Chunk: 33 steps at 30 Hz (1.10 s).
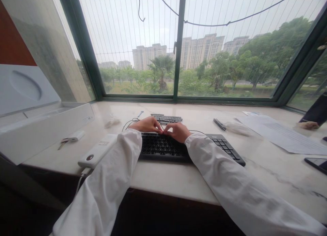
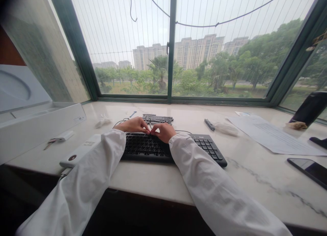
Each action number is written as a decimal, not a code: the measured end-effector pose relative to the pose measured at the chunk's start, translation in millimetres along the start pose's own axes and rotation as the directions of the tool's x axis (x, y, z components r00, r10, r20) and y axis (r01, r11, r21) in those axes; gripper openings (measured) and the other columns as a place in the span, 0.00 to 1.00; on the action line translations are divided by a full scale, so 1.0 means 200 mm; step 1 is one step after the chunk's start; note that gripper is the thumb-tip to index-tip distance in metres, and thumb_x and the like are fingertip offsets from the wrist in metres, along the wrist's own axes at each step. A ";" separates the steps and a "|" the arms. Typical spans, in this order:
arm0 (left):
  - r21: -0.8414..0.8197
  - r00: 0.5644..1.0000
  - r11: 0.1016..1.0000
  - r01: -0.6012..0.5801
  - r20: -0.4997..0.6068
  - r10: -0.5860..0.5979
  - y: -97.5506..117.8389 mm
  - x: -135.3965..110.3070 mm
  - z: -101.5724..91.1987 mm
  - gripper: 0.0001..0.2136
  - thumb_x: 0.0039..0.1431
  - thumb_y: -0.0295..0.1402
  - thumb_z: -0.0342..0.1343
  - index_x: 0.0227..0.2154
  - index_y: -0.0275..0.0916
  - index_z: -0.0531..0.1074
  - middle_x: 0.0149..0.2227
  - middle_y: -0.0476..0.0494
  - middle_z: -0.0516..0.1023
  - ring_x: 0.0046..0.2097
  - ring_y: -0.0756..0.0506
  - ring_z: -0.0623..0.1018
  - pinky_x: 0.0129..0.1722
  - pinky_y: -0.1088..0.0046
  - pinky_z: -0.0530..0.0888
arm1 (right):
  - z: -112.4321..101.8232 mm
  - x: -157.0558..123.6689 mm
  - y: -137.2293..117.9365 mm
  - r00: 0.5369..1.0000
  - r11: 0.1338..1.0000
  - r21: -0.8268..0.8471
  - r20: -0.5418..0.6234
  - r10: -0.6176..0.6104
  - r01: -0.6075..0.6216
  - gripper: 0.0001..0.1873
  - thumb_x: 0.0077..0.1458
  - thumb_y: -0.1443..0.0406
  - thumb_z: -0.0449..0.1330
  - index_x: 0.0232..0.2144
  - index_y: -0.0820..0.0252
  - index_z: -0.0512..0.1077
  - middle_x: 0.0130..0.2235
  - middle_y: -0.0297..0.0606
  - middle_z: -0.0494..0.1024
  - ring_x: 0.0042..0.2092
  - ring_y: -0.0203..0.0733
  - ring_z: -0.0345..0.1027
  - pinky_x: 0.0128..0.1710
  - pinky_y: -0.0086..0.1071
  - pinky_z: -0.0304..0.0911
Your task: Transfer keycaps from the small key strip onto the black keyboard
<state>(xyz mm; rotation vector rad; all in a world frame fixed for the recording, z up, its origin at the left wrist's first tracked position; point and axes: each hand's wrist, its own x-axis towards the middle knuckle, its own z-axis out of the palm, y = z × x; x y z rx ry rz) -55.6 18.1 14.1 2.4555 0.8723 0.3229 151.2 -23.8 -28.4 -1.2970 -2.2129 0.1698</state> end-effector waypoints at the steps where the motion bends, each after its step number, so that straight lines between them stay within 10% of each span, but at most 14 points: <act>1: 0.000 1.000 1.000 -0.005 -0.001 0.005 0.00 0.00 0.00 0.13 0.46 0.42 0.63 0.33 0.41 0.81 0.30 0.47 0.81 0.32 0.50 0.74 0.34 0.76 0.67 | 0.00 0.00 0.00 1.000 1.000 0.013 0.002 -0.008 0.008 0.05 0.49 0.59 0.63 0.30 0.48 0.78 0.29 0.28 0.78 0.31 0.35 0.69 0.32 0.28 0.57; 33: 0.122 0.998 0.992 -0.019 -0.057 0.026 0.02 0.00 0.00 0.17 0.42 0.48 0.64 0.31 0.41 0.82 0.19 0.52 0.69 0.22 0.55 0.60 0.22 0.76 0.55 | -0.06 -0.02 -0.06 0.991 0.988 -0.102 0.046 0.125 -0.120 0.12 0.48 0.50 0.62 0.31 0.44 0.79 0.36 0.29 0.80 0.41 0.41 0.72 0.41 0.32 0.62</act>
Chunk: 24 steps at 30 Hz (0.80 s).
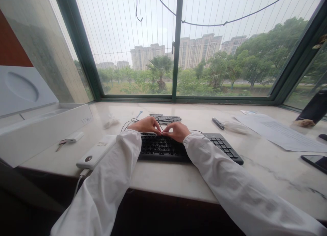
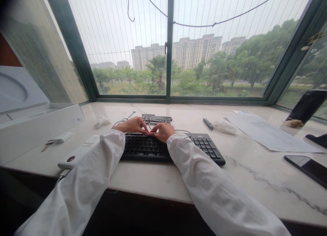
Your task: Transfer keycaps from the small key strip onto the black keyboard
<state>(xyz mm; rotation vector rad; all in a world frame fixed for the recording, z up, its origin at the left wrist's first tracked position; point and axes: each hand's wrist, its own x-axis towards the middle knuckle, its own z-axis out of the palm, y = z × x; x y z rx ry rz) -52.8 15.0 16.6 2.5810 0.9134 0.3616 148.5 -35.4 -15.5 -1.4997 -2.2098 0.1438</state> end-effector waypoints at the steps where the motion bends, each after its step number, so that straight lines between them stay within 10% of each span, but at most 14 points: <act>1: 0.000 1.000 1.000 0.006 0.000 -0.006 0.00 0.00 0.00 0.17 0.42 0.48 0.64 0.30 0.41 0.82 0.19 0.52 0.69 0.22 0.55 0.60 0.22 0.76 0.54 | 0.00 0.00 0.00 1.000 1.000 -0.010 0.001 0.000 0.000 0.13 0.49 0.49 0.61 0.32 0.44 0.80 0.37 0.30 0.80 0.41 0.41 0.71 0.41 0.32 0.62; 24: -0.005 0.986 0.989 0.151 0.075 -0.150 0.05 0.03 0.00 0.11 0.41 0.41 0.64 0.28 0.41 0.81 0.23 0.50 0.76 0.27 0.51 0.70 0.27 0.76 0.62 | -0.03 0.02 -0.11 0.995 0.981 -0.193 0.097 0.003 0.016 0.07 0.49 0.61 0.60 0.30 0.46 0.79 0.36 0.32 0.80 0.39 0.41 0.72 0.37 0.30 0.62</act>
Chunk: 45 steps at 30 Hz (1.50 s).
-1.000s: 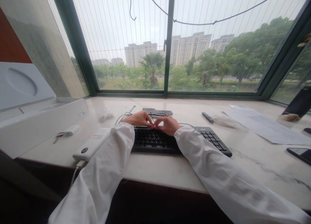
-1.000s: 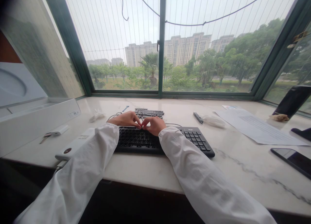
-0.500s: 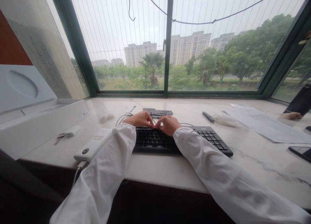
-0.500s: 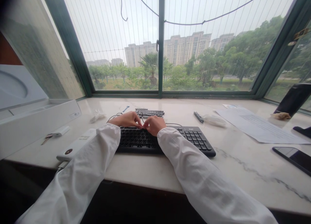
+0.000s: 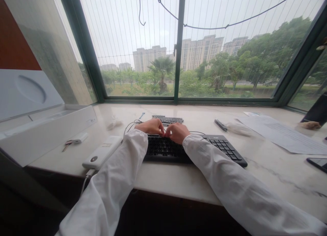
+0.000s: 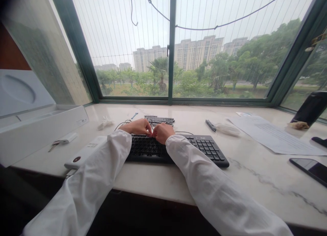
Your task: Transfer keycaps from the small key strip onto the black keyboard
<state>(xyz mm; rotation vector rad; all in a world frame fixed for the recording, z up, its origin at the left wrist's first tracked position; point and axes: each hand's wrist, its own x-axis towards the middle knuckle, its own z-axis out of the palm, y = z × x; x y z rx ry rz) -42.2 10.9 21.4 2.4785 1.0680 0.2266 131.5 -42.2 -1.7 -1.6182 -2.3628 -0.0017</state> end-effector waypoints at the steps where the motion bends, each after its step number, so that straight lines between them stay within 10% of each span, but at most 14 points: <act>1: 0.001 1.000 1.000 -0.006 -0.003 0.006 0.00 0.00 0.00 0.11 0.41 0.41 0.64 0.28 0.41 0.81 0.22 0.50 0.75 0.27 0.52 0.70 0.26 0.76 0.61 | 0.00 0.00 0.00 1.000 1.000 0.004 -0.006 0.000 0.000 0.07 0.49 0.61 0.60 0.30 0.46 0.79 0.36 0.32 0.80 0.39 0.41 0.72 0.37 0.30 0.62; 12: -0.001 0.994 0.999 -0.041 -0.101 0.040 -0.07 -0.02 -0.03 0.13 0.44 0.44 0.63 0.30 0.41 0.81 0.26 0.49 0.78 0.30 0.50 0.72 0.31 0.76 0.65 | -0.03 -0.01 0.12 0.976 0.970 0.205 -0.147 0.159 -0.127 0.13 0.52 0.51 0.59 0.35 0.44 0.80 0.39 0.30 0.81 0.41 0.40 0.72 0.40 0.31 0.63; 18: 0.141 0.931 0.972 0.186 -0.343 -0.128 -0.13 0.00 -0.01 0.12 0.48 0.43 0.61 0.31 0.41 0.81 0.30 0.44 0.80 0.32 0.47 0.75 0.34 0.72 0.69 | -0.06 -0.01 0.20 0.954 0.964 0.155 -0.177 0.242 -0.216 0.13 0.53 0.53 0.58 0.35 0.46 0.80 0.39 0.32 0.81 0.41 0.41 0.72 0.40 0.32 0.64; 27: 0.232 0.841 0.851 0.472 -0.408 -0.355 -0.12 0.00 0.02 0.11 0.49 0.42 0.59 0.31 0.42 0.79 0.36 0.41 0.80 0.38 0.43 0.77 0.38 0.70 0.72 | -0.07 0.02 0.25 0.953 0.968 0.100 -0.178 0.244 -0.230 0.15 0.53 0.51 0.57 0.34 0.46 0.80 0.38 0.32 0.81 0.40 0.41 0.72 0.38 0.32 0.62; 45: 0.295 0.803 0.777 0.556 -0.430 -0.412 -0.10 0.04 0.06 0.18 0.55 0.45 0.53 0.40 0.36 0.75 0.41 0.32 0.77 0.43 0.39 0.77 0.40 0.68 0.72 | 0.08 0.69 0.40 0.962 0.954 -0.124 -0.064 0.265 -0.271 0.13 0.49 0.55 0.60 0.36 0.49 0.80 0.40 0.38 0.80 0.41 0.41 0.71 0.39 0.30 0.62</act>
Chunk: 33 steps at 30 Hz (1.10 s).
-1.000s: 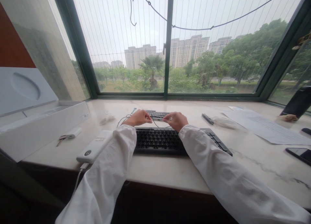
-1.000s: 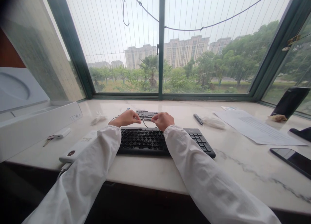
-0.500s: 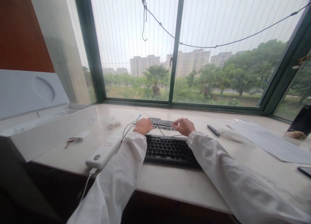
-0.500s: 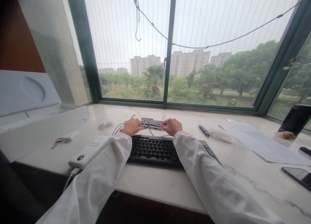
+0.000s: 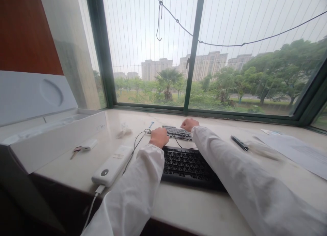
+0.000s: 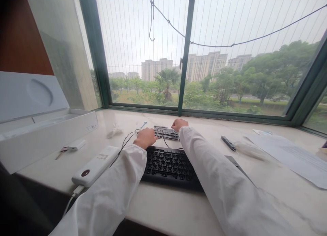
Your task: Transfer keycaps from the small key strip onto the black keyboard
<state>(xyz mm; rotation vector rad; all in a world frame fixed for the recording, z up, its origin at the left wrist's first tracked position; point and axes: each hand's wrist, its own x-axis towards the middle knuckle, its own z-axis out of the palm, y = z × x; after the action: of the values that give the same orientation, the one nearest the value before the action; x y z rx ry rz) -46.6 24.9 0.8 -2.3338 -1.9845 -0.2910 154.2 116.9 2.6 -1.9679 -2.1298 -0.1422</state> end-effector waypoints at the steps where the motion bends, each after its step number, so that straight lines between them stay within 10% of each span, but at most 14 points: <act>1: 0.002 1.000 1.000 -0.004 -0.004 0.004 0.00 0.00 0.00 0.18 0.55 0.44 0.53 0.39 0.36 0.75 0.41 0.32 0.77 0.43 0.39 0.77 0.40 0.67 0.72 | 0.02 0.03 -0.01 1.000 1.000 0.002 0.003 0.003 -0.003 0.13 0.49 0.55 0.61 0.36 0.48 0.80 0.40 0.37 0.80 0.41 0.41 0.71 0.39 0.30 0.62; 21: -0.045 0.999 0.999 0.023 -0.035 -0.025 -0.01 0.01 -0.01 0.17 0.56 0.44 0.53 0.40 0.37 0.76 0.40 0.31 0.77 0.44 0.38 0.76 0.42 0.66 0.71 | 0.11 0.19 -0.07 0.998 0.998 -0.001 0.028 -0.059 0.059 0.11 0.49 0.58 0.63 0.35 0.51 0.80 0.40 0.40 0.80 0.41 0.41 0.71 0.39 0.29 0.61; 29: -0.103 0.996 0.995 -0.008 -0.090 -0.001 -0.05 -0.01 -0.11 0.18 0.56 0.46 0.53 0.36 0.37 0.78 0.37 0.32 0.78 0.41 0.38 0.77 0.40 0.65 0.71 | -0.11 -0.10 -0.03 0.985 0.983 0.055 0.009 -0.175 0.174 0.11 0.50 0.53 0.62 0.34 0.47 0.80 0.38 0.33 0.81 0.40 0.39 0.71 0.38 0.28 0.60; 33: -0.225 0.971 0.945 -0.238 -0.030 0.237 -0.08 -0.02 -0.15 0.16 0.52 0.48 0.56 0.33 0.42 0.80 0.33 0.39 0.79 0.36 0.43 0.76 0.37 0.68 0.70 | -0.19 -0.32 -0.02 0.962 0.951 0.165 0.026 -0.271 0.263 0.13 0.49 0.51 0.61 0.33 0.46 0.80 0.36 0.31 0.81 0.37 0.38 0.71 0.36 0.28 0.61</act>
<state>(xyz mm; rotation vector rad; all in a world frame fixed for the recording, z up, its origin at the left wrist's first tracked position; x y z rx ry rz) -66.0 19.3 27.8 -2.6764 -1.7232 -0.5287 158.4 44.6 25.0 -1.6047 -2.3504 0.0310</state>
